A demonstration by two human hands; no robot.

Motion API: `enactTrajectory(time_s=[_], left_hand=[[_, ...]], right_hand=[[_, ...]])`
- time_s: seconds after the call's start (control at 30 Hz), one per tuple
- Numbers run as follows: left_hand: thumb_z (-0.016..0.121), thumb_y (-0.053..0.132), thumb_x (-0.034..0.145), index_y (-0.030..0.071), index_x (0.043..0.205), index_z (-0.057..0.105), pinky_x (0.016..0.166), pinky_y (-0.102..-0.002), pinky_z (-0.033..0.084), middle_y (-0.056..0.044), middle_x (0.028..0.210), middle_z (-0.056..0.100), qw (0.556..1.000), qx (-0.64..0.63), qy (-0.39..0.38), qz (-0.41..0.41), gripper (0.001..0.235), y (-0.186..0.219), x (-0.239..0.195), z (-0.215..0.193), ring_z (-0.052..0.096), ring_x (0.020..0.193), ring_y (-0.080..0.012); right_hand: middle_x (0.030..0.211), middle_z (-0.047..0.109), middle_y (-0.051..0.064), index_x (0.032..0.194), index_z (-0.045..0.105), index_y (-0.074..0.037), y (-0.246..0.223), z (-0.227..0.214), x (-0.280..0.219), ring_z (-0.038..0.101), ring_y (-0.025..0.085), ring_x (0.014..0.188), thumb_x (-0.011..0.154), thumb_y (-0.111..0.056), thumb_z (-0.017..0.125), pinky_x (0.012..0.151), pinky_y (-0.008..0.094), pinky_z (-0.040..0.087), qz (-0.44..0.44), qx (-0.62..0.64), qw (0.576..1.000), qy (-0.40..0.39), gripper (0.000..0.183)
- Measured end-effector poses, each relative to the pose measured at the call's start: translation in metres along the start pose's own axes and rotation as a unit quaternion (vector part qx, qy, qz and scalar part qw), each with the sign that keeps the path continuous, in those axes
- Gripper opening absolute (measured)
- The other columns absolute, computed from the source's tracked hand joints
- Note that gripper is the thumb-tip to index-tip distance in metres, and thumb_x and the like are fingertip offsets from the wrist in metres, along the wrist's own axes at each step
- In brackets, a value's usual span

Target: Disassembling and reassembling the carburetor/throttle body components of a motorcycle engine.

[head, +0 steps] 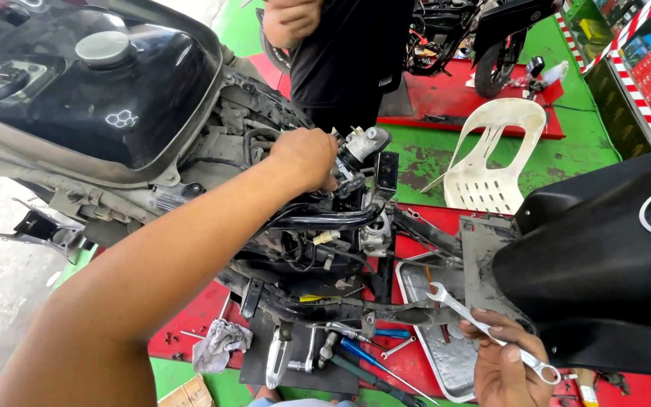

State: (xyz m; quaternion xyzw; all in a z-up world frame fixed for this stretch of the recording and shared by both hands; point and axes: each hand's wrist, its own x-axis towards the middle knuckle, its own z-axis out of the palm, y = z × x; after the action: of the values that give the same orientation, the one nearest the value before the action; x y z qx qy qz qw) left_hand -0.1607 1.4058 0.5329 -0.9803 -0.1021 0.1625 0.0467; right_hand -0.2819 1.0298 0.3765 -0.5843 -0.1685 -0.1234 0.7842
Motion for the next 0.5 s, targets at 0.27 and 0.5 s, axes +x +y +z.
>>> enactTrajectory(time_s=[0.27,0.5], left_hand=[[0.079,0.043,0.088,0.009,0.117,0.065,0.081,-0.048,0.058,-0.012,0.109,0.071,0.996,-0.086,0.033,-0.016,0.047,-0.006,-0.013,-0.01,0.068,0.106,-0.0376],[0.079,0.045,0.086,0.012,0.117,0.065,0.089,-0.05,0.055,-0.016,0.121,0.068,0.984,-0.171,0.053,-0.025,0.047,-0.025,-0.013,-0.014,0.064,0.113,-0.0403]], right_hand=[[0.133,0.06,0.03,0.114,0.063,0.006,-0.017,0.031,0.01,0.075,0.039,0.107,0.106,-0.017,0.049,0.091,0.035,0.063,-0.058,-0.026,0.997,-0.046,0.029],[0.123,0.063,0.027,0.111,0.063,0.007,-0.049,0.081,0.041,0.077,0.041,0.106,0.102,-0.005,0.052,0.092,0.038,0.067,-0.125,-0.106,0.983,-0.086,0.018]])
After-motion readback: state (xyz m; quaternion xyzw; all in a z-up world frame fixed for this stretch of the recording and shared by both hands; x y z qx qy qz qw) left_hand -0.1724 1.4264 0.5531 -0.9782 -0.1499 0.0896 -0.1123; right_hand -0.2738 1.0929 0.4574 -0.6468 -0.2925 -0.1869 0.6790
